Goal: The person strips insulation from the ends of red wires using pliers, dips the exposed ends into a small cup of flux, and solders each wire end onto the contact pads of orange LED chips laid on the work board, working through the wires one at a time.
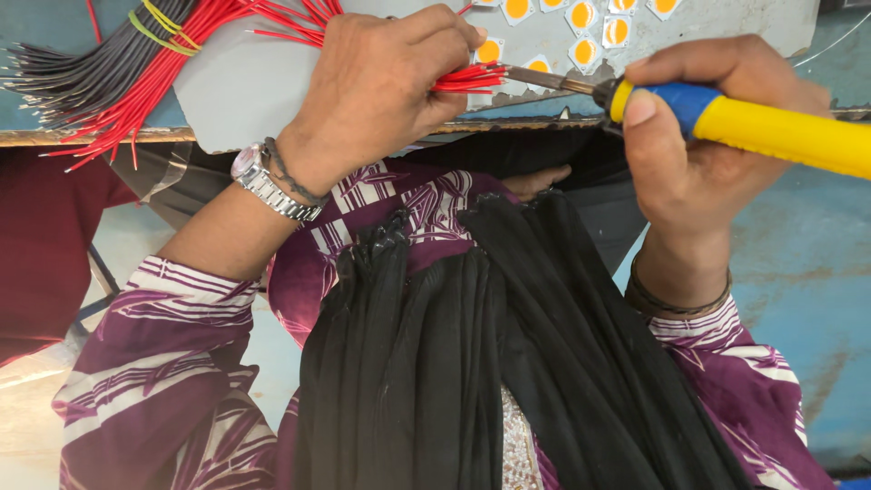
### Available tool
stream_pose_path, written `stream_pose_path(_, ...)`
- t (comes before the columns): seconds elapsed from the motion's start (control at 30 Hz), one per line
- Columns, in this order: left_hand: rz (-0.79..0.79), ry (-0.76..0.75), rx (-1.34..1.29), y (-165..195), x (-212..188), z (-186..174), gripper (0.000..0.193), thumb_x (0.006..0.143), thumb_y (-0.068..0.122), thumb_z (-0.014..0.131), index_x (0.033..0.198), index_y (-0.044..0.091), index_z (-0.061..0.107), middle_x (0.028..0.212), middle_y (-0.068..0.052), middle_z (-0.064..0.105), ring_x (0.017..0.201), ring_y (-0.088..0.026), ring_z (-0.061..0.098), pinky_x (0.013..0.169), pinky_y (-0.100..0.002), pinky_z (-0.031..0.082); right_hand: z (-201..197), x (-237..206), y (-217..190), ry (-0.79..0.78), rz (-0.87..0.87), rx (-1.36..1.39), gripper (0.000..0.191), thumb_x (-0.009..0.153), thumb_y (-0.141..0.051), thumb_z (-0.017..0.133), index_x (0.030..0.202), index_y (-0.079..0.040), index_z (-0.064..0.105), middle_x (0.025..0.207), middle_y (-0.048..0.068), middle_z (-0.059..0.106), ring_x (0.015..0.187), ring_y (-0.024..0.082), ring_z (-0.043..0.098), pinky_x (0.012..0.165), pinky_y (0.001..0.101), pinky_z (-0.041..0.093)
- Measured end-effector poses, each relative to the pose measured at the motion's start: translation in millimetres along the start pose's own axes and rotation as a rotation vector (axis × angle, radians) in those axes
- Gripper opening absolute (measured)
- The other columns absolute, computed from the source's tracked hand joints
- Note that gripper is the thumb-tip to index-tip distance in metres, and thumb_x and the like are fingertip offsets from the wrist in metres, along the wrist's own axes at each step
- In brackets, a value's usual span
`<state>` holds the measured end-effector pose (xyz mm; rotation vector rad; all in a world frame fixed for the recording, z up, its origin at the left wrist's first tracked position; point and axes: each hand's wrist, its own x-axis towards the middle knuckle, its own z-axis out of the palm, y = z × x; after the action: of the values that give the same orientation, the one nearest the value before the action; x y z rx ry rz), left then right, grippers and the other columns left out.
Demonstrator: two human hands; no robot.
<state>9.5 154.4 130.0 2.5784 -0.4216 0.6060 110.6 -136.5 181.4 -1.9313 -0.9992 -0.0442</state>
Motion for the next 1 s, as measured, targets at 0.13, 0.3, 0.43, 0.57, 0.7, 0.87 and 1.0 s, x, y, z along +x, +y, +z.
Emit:
stream_pose_path(0.13, -0.013, 0.000, 0.007, -1, -4, 1, 0.033, 0.084, 0.014, 0.082, 0.113, 0.006, 0.070, 0.108, -0.001, 0.068, 0.076, -0.023, 0.066, 0.063, -0.036, 0.048, 2, -5, 3, 0.020, -0.005, 0.036, 0.024, 0.108, -0.018, 0.074, 0.114, 0.006, 0.072, 0.096, 0.010, 0.068, 0.077, 0.014, 0.060, 0.071, 0.0215, 0.045)
stream_pose_path(0.3, -0.002, 0.018, -0.001, -2, -4, 1, 0.033, 0.084, 0.015, 0.082, 0.112, 0.006, 0.069, 0.106, -0.001, 0.069, 0.078, -0.023, 0.066, 0.064, -0.036, 0.049, 3, -4, 5, -0.010, -0.024, 0.081, 0.024, 0.108, -0.017, 0.073, 0.113, 0.006, 0.071, 0.100, 0.010, 0.073, 0.077, 0.013, 0.061, 0.072, 0.0207, 0.046)
stream_pose_path(0.43, 0.000, 0.025, 0.007, -3, -6, 2, 0.031, 0.084, 0.015, 0.083, 0.110, 0.006, 0.069, 0.103, -0.001, 0.069, 0.077, -0.023, 0.065, 0.064, -0.036, 0.049, -1, 3, 4, -0.068, -0.092, 0.030, 0.023, 0.107, -0.015, 0.072, 0.112, 0.007, 0.071, 0.098, 0.010, 0.073, 0.078, 0.013, 0.065, 0.071, 0.0206, 0.046)
stream_pose_path(0.57, 0.000, 0.029, 0.009, -3, -5, 2, 0.031, 0.084, 0.015, 0.083, 0.110, 0.006, 0.070, 0.101, -0.001, 0.068, 0.078, -0.023, 0.066, 0.064, -0.036, 0.048, -3, 5, 0, -0.091, -0.079, -0.039, 0.025, 0.105, -0.017, 0.075, 0.108, 0.007, 0.074, 0.093, 0.011, 0.070, 0.075, 0.015, 0.065, 0.066, 0.0223, 0.043)
stream_pose_path(0.7, 0.001, 0.038, -0.011, -3, -5, 1, 0.030, 0.085, 0.016, 0.083, 0.109, 0.006, 0.069, 0.101, -0.001, 0.068, 0.078, -0.023, 0.066, 0.064, -0.036, 0.048, -4, 3, -3, -0.063, -0.068, -0.039, 0.026, 0.105, -0.019, 0.075, 0.108, 0.007, 0.074, 0.094, 0.011, 0.071, 0.076, 0.016, 0.065, 0.067, 0.0223, 0.043)
stream_pose_path(0.87, -0.011, 0.026, -0.001, -4, -7, 3, 0.031, 0.085, 0.015, 0.083, 0.112, 0.006, 0.070, 0.103, -0.001, 0.068, 0.082, -0.025, 0.065, 0.069, -0.038, 0.047, -3, 0, -3, -0.032, -0.050, -0.015, 0.027, 0.106, -0.020, 0.074, 0.111, 0.007, 0.073, 0.097, 0.011, 0.072, 0.078, 0.015, 0.063, 0.070, 0.0218, 0.044)
stream_pose_path(1.0, 0.009, 0.051, 0.020, -3, -9, 3, 0.031, 0.085, 0.015, 0.083, 0.112, 0.007, 0.069, 0.106, -0.001, 0.067, 0.095, -0.027, 0.064, 0.081, -0.043, 0.047, 0, -1, -3, -0.025, -0.047, -0.018, 0.028, 0.106, -0.021, 0.073, 0.112, 0.006, 0.073, 0.100, 0.012, 0.073, 0.079, 0.015, 0.063, 0.072, 0.0213, 0.045)
